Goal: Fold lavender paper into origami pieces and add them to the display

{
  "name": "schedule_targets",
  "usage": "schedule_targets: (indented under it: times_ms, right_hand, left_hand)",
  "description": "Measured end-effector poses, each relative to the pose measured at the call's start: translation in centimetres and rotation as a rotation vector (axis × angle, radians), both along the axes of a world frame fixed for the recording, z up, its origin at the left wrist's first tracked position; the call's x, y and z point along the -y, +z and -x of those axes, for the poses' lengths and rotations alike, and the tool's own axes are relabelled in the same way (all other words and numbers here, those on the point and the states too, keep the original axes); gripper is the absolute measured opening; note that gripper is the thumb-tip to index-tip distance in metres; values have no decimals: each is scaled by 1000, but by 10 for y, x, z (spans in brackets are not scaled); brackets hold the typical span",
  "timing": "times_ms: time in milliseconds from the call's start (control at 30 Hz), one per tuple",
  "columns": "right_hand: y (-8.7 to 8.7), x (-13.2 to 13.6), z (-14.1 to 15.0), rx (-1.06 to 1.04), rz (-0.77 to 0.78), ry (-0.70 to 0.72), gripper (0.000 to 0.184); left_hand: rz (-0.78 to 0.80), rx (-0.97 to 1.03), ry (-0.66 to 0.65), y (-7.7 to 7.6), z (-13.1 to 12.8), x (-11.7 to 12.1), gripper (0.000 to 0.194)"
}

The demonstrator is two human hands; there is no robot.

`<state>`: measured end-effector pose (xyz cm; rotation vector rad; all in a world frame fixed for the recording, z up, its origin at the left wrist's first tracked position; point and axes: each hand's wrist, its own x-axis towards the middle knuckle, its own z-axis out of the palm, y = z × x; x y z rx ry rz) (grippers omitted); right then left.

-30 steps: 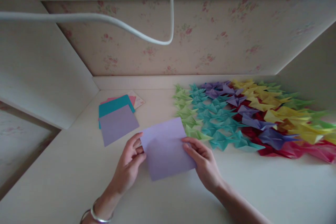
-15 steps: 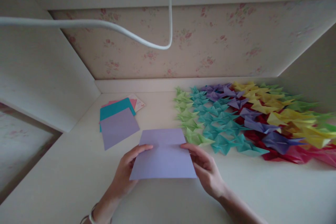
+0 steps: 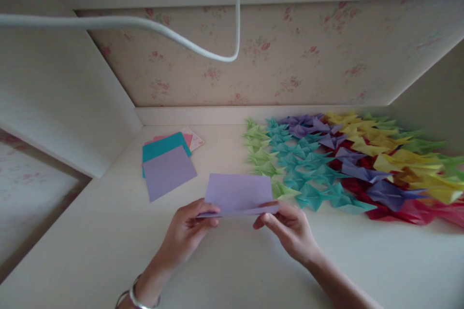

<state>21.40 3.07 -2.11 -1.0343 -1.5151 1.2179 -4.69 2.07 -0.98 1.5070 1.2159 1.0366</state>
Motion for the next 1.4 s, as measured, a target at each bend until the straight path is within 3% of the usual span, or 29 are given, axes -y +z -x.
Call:
schedule_targets:
  times_ms: [133, 233, 300, 433, 600, 733, 1133, 1400]
  right_hand:
    - [-2, 2, 5, -48, 60, -107, 33]
    - [-4, 4, 12, -79, 98, -207, 35]
    - [-6, 5, 16, -98, 125, -244, 37]
    - [-8, 7, 21, -92, 150, -195, 33]
    - [-12, 10, 25, -118, 135, -171, 22]
    - [-14, 12, 30, -201, 185, -151, 29]
    - [-13, 10, 34, -211, 229, -221, 34]
    - [-10, 15, 37, -197, 293, -186, 37]
  left_hand:
    - [-32, 34, -71, 5, -3, 1, 23]
    - [-3, 15, -49, 8, -10, 3, 19]
    - [42, 17, 8, 7, -13, 6, 26]
    - [69, 22, 42, 2, -16, 7, 50]
    - [62, -213, -59, 1, -16, 3, 34]
    - [-36, -344, -66, 1, -19, 4, 37]
    - [-265, -446, -121, -9, -21, 9, 39]
    - [-233, -439, -153, -5, -23, 11, 42]
